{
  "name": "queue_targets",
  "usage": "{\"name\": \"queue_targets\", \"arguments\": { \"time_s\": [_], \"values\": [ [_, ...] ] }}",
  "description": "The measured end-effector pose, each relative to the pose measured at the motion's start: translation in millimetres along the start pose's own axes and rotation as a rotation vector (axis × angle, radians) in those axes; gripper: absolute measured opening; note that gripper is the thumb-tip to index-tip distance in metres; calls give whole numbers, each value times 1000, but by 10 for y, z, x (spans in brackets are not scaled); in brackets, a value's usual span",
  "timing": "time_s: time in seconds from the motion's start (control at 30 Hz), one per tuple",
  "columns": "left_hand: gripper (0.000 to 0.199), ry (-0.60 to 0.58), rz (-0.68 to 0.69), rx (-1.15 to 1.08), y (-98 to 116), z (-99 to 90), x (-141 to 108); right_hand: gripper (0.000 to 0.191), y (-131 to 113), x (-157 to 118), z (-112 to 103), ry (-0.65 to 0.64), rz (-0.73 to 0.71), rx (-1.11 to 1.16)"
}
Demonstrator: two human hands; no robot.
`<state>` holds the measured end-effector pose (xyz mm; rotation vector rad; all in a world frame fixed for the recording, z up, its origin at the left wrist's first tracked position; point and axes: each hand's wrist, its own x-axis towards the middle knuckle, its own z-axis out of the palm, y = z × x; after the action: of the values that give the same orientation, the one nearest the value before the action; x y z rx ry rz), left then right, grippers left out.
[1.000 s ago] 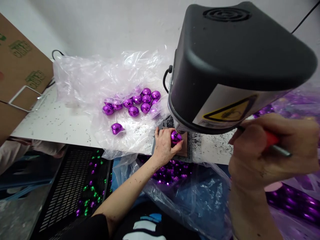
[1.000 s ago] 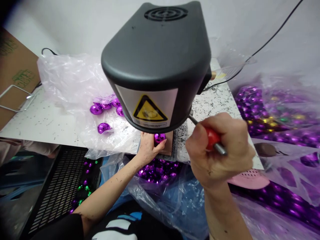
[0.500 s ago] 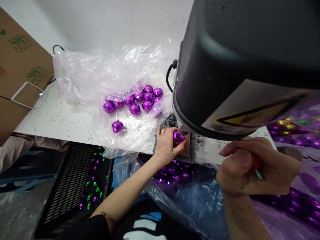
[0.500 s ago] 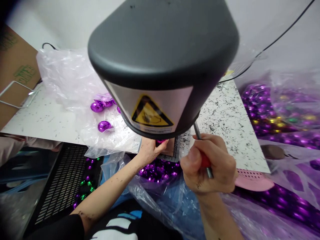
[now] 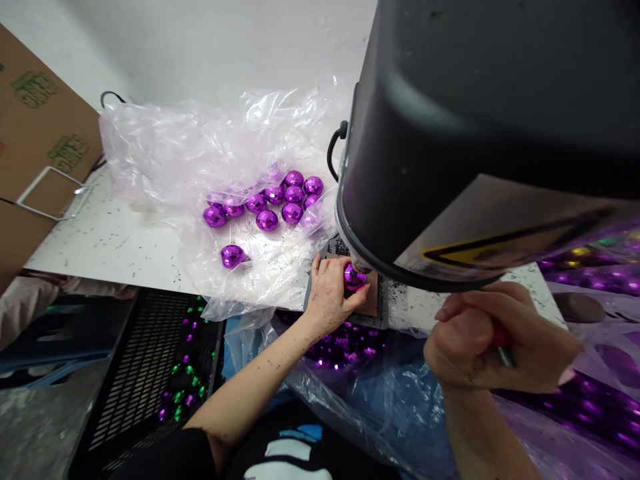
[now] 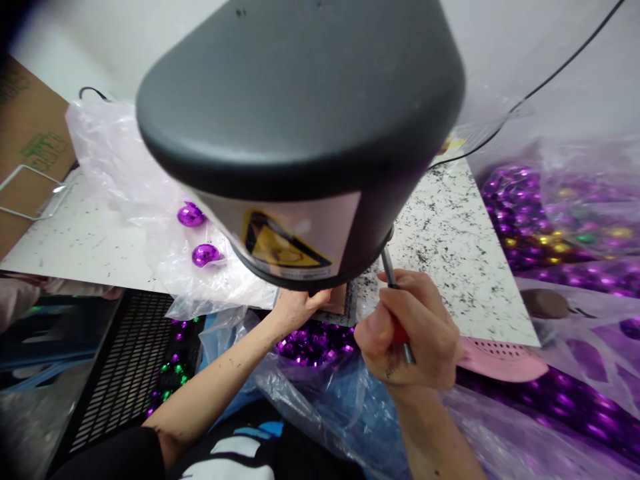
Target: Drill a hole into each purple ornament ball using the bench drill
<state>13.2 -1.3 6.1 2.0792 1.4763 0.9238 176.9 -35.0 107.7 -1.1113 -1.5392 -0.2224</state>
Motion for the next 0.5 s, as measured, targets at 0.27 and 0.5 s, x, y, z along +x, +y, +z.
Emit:
{"name": "queue_targets", "arguments": {
  "time_s": [0.27, 0.5],
  "values": [
    [33, -27, -24, 6, 3, -10, -10, 9, 66, -76, 148, 129, -95, 12],
    [34, -9, -20, 1, -1, 3, -5, 15, 38, -102, 200, 181, -53, 44]
  ]
}}
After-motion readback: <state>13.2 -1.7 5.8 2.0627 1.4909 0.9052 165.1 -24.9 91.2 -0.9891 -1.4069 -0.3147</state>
